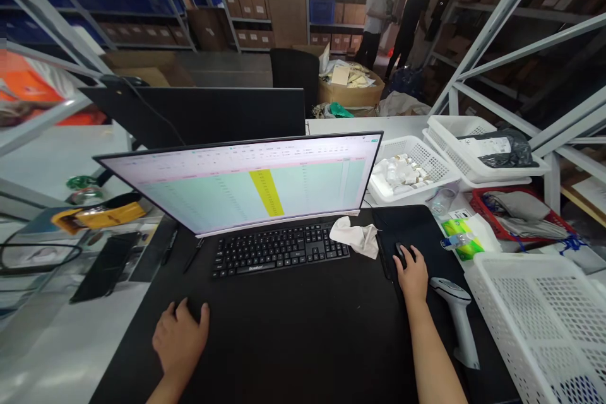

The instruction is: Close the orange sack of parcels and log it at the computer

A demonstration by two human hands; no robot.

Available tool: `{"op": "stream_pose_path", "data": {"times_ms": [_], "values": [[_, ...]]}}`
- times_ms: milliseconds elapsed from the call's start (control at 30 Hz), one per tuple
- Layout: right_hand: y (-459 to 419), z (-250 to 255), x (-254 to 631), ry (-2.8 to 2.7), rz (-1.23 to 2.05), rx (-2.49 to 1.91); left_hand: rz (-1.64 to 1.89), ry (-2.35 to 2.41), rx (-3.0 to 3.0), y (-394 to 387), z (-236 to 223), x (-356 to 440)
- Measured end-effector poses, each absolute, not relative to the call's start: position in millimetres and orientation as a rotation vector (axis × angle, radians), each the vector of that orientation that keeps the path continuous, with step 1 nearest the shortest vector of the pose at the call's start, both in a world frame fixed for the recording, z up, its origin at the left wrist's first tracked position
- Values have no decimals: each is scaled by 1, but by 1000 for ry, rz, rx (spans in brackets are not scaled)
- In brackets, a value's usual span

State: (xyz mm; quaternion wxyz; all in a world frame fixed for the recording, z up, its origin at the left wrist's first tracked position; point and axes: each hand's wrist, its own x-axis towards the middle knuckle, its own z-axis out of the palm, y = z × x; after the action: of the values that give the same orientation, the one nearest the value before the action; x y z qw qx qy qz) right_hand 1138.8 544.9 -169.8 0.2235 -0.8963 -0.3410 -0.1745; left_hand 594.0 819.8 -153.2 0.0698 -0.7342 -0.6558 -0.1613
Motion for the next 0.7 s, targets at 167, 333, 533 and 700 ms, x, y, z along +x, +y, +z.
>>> {"op": "stream_pose_path", "data": {"times_ms": [167,333,533,700], "values": [[546,-173,1140,-963,-516,-2431,-487,-1964,-2219,820,-153,594],[547,-172,1137,-985,-523,-2440,-478,-1973,-2216,820,-154,593],[548,-171,1137,-975,-506,-2464,-485,-1971,-2223,819,-155,593],[548,-172,1138,-979,-483,-2475,-500,-1975,-2231,819,-151,594]]}}
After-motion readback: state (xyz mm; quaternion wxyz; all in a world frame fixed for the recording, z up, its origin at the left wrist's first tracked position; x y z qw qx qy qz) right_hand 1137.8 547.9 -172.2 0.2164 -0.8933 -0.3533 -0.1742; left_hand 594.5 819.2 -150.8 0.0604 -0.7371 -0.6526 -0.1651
